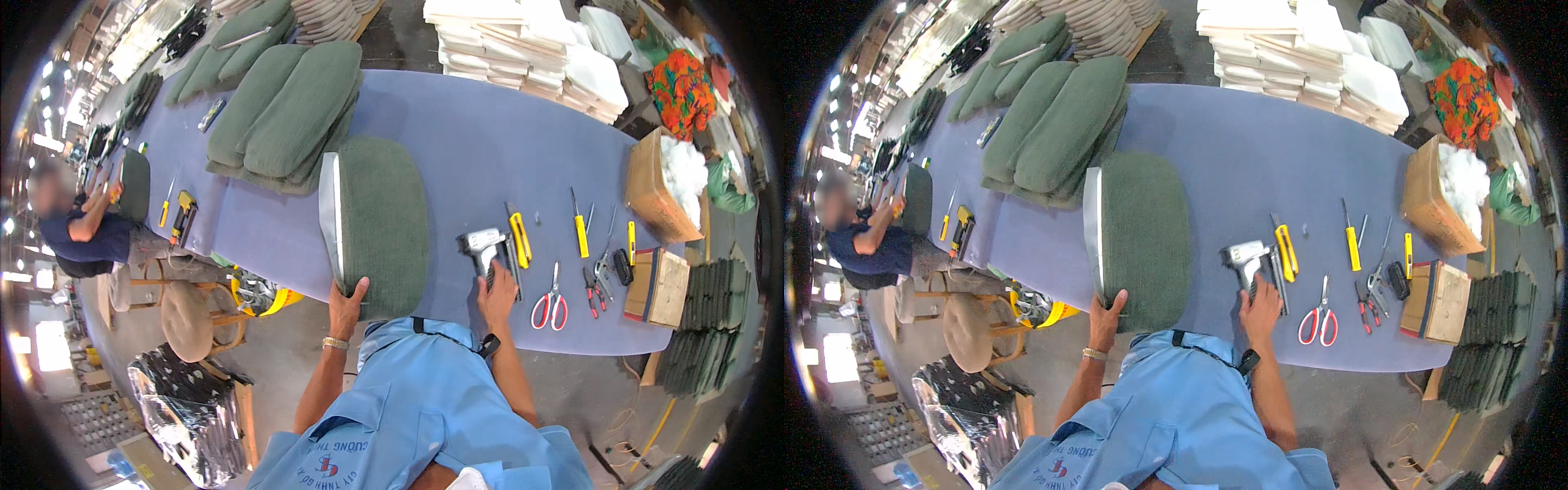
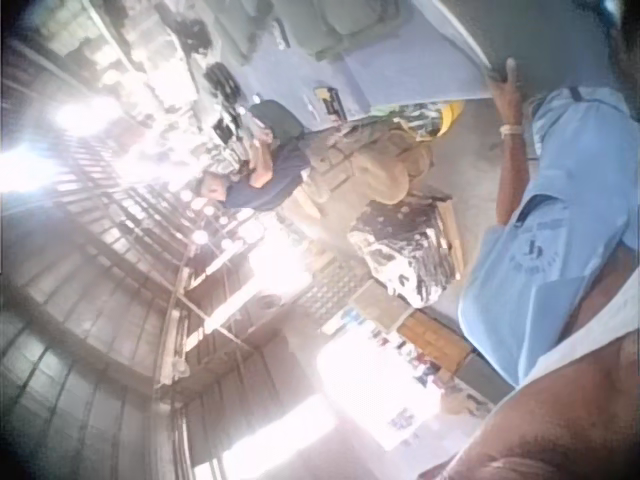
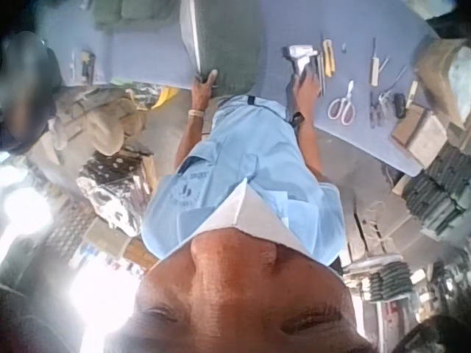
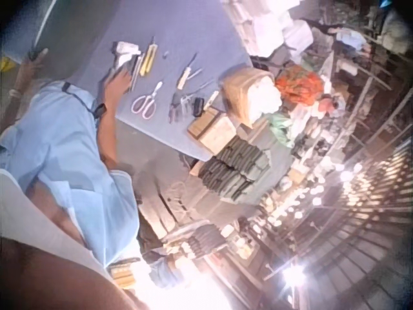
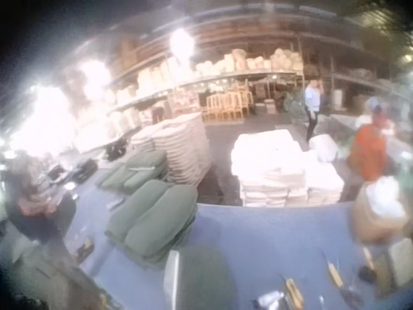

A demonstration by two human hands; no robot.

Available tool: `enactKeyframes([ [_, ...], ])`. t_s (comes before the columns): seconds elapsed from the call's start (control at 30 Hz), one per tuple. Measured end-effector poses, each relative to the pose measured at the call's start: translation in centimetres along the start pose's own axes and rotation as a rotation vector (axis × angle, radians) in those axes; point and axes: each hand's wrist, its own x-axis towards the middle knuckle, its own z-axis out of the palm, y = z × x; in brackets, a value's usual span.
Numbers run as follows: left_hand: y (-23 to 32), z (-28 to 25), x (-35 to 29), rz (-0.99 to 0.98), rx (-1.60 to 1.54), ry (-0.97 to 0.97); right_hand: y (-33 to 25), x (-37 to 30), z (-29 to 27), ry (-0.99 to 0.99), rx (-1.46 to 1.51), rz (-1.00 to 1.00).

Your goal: The person staples the edges of a green fabric cushion cover using a staple gun, then trims excess fabric with scissors. They fold and press the cushion, then repeat the process on another cushion, stacking finished units on the table.

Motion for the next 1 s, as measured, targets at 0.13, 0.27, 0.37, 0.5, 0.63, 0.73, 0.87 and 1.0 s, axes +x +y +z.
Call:
enactKeyframes([
  [0.13, 1.1, 0.0, -0.1, -0.043, 0.138, 0.054, 1.5, 3.9, 0.5, 0.084, 0.055, 0.135],
  [0.27, 1.7, 1.1, -0.3, -0.283, -0.2, -0.033, 3.4, 7.1, 0.2, 0.156, 0.199, 0.262],
  [0.37, 1.1, 1.9, 0.2, -0.395, -0.41, -0.139, 0.9, 9.0, -1.6, 0.037, 0.436, 0.295],
  [0.5, 2.3, 4.0, -0.7, -0.3, -0.488, -0.222, -8.5, 9.2, -2.1, -0.467, 0.731, 0.257],
  [0.63, 2.8, 3.8, -1.2, -0.282, -0.558, -0.231, -12.2, 8.0, -1.8, -0.494, 0.879, 0.226],
  [0.73, 1.4, 4.1, -1.3, -0.322, -0.791, -0.303, -16.3, 8.7, -7.9, -0.41, 0.747, 0.016],
  [0.87, 1.1, 4.7, -2.7, -0.39, -0.823, -0.362, -20.7, 6.3, -15.2, -0.305, 0.53, -0.247],
  [1.0, 0.0, 5.2, -0.4, -0.075, -0.27, -0.359, -19.6, 4.4, -13.9, -0.523, 0.591, -0.143],
])
